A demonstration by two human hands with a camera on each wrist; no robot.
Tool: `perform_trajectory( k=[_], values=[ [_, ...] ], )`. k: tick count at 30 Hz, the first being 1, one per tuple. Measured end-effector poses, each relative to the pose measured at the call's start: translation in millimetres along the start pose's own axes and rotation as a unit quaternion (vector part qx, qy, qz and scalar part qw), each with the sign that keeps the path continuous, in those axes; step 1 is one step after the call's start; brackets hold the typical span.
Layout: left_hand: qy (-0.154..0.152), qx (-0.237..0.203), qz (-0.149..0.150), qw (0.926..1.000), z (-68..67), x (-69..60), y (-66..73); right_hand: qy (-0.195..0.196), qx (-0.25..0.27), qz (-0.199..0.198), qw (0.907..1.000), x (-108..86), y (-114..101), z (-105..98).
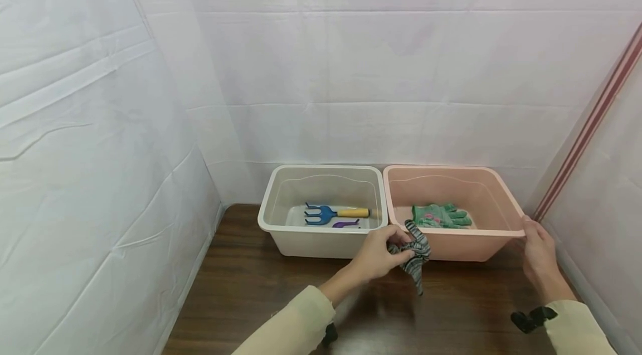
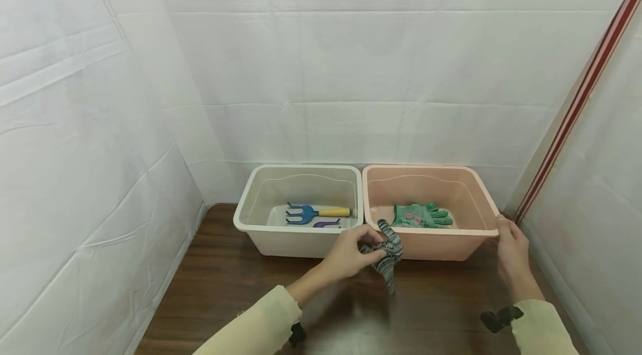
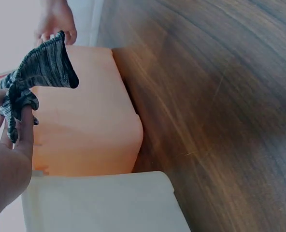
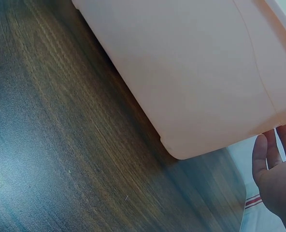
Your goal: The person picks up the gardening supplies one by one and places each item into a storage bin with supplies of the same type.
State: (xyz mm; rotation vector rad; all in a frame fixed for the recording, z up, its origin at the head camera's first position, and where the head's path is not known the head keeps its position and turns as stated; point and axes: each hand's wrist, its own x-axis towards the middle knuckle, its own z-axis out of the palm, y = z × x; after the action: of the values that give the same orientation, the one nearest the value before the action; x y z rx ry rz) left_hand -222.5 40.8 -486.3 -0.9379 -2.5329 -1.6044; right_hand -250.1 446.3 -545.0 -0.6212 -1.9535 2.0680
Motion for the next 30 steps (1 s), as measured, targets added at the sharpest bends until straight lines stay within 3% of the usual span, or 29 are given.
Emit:
perform_trajectory(
  k=[13, 30],
  values=[
    [0.014, -0.01, -0.023, 0.9996, -4.1, 7.0, 4.2, 0.007, -0.004, -0.002, 1.0, -1.7, -3, 4],
    [0.058, -0.055, 0.01, 0.9968, -10.0, 24.1, 14.3, 0.019, -0.006, -0.003, 0.9998, -0.5, -3, 5]
  ],
)
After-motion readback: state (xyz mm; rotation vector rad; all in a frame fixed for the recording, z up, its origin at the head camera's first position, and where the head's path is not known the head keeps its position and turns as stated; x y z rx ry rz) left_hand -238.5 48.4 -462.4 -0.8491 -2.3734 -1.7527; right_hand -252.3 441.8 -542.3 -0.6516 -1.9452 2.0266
